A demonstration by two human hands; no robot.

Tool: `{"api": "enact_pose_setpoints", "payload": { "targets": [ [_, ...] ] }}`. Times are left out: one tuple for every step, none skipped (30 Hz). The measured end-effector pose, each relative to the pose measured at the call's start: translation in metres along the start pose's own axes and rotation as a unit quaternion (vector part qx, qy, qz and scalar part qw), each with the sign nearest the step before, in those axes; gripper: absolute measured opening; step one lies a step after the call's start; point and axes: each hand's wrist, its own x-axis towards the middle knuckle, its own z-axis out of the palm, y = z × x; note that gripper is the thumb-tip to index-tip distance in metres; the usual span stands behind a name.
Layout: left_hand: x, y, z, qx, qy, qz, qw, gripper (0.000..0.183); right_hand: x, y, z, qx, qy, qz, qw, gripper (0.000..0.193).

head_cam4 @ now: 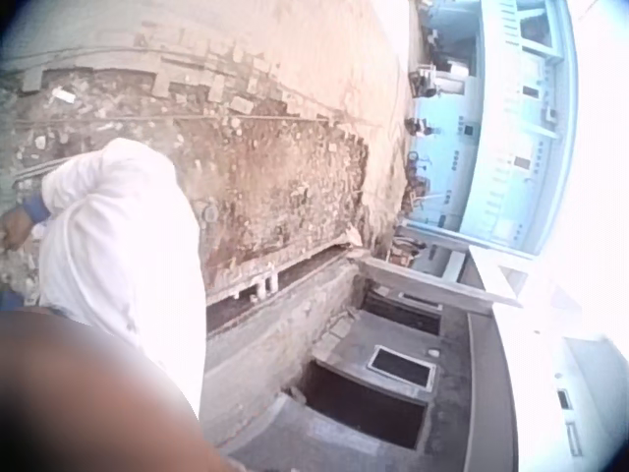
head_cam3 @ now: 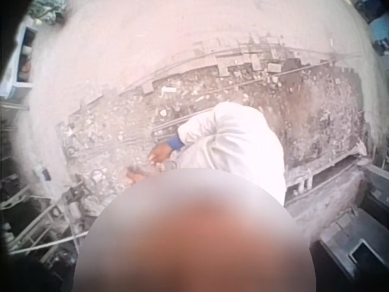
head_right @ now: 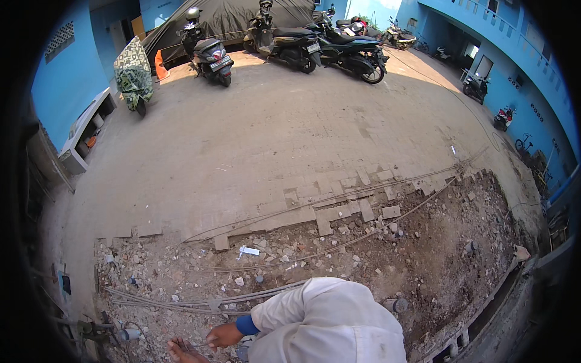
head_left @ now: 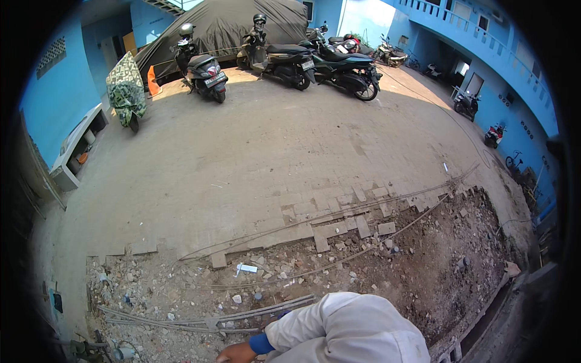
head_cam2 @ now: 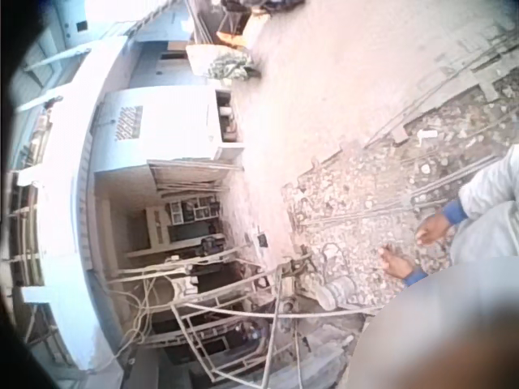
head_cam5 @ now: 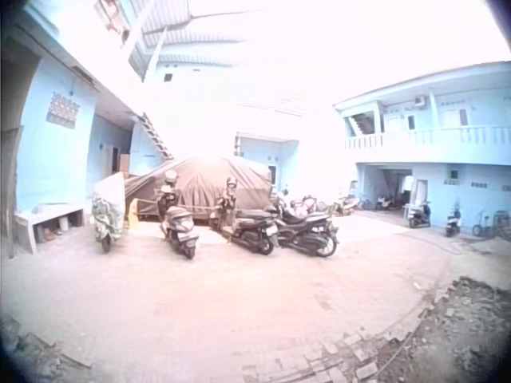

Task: The person assembles a metal scaffolding structure by connecting poles and securing them with wire ties. They walk around the construction site, pick up poles, and attach them to the frame using wire ties, occasionally adjusting the position of the components.

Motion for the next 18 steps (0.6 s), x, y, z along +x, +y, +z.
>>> {"api": "enact_pose_setpoints", "payload": {
  "targets": [
    [0.009,-0.006,0.006,0.025,-0.048,-0.011,0.998,0.051,-0.008,0.007,-0.009,-0.022,0.045,0.004,0.999,0.032],
    [0.014,-0.011,0.009,0.049,-0.089,-0.022,0.995,0.055,-0.022,0.013,-0.017,-0.041,0.085,0.008,0.995,0.032],
    [0.018,-0.015,0.013,0.075,-0.131,-0.031,0.988,0.058,-0.033,0.016,-0.026,-0.052,0.123,0.003,0.991,0.032],
    [0.018,-0.018,0.016,0.092,-0.162,-0.04,0.982,0.059,-0.043,0.018,-0.036,-0.081,0.157,0.03,0.984,0.031],
    [0.015,-0.021,0.018,0.096,-0.19,-0.053,0.976,0.059,-0.052,0.018,-0.048,-0.1,0.189,0.048,0.976,0.03],
    [0.01,-0.023,0.02,0.09,-0.212,-0.069,0.971,0.059,-0.06,0.015,-0.057,-0.125,0.214,0.097,0.964,0.029],
    [0.002,-0.024,0.019,0.076,-0.232,-0.085,0.966,0.06,-0.068,0.01,-0.063,-0.132,0.243,0.11,0.955,0.03],
    [-0.005,-0.023,0.018,0.064,-0.25,-0.1,0.961,0.06,-0.076,0.005,-0.07,-0.145,0.264,0.154,0.941,0.03],
    [-0.013,-0.022,0.018,0.05,-0.265,-0.115,0.956,0.06,-0.084,0.0,-0.076,-0.157,0.283,0.197,0.925,0.03],
    [-0.021,-0.019,0.018,0.033,-0.283,-0.13,0.95,0.061,-0.088,-0.004,-0.08,-0.134,0.284,0.234,0.92,0.031],
    [-0.027,-0.015,0.018,0.014,-0.303,-0.14,0.942,0.061,-0.091,-0.006,-0.083,-0.112,0.283,0.271,0.913,0.031],
    [-0.034,-0.011,0.018,-0.005,-0.326,-0.149,0.934,0.061,-0.09,-0.005,-0.083,-0.107,0.277,0.289,0.91,0.031],
    [-0.038,-0.006,0.019,-0.025,-0.358,-0.151,0.921,0.063,-0.09,-0.002,-0.083,-0.102,0.271,0.307,0.906,0.032],
    [-0.043,0.0,0.02,-0.044,-0.389,-0.155,0.907,0.065,-0.086,0.005,-0.082,-0.115,0.261,0.307,0.908,0.032],
    [-0.046,0.005,0.021,-0.065,-0.422,-0.157,0.891,0.067,-0.081,0.013,-0.08,-0.103,0.258,0.31,0.909,0.032],
    [-0.049,0.012,0.023,-0.079,-0.431,-0.154,0.886,0.071,-0.076,0.022,-0.077,-0.16,0.243,0.293,0.911,0.032],
    [-0.051,0.018,0.025,-0.093,-0.44,-0.151,0.88,0.076,-0.069,0.031,-0.073,-0.193,0.233,0.279,0.911,0.032],
    [-0.053,0.026,0.027,-0.108,-0.449,-0.147,0.875,0.082,-0.063,0.039,-0.07,-0.214,0.216,0.285,0.909,0.032]
  ]
}}
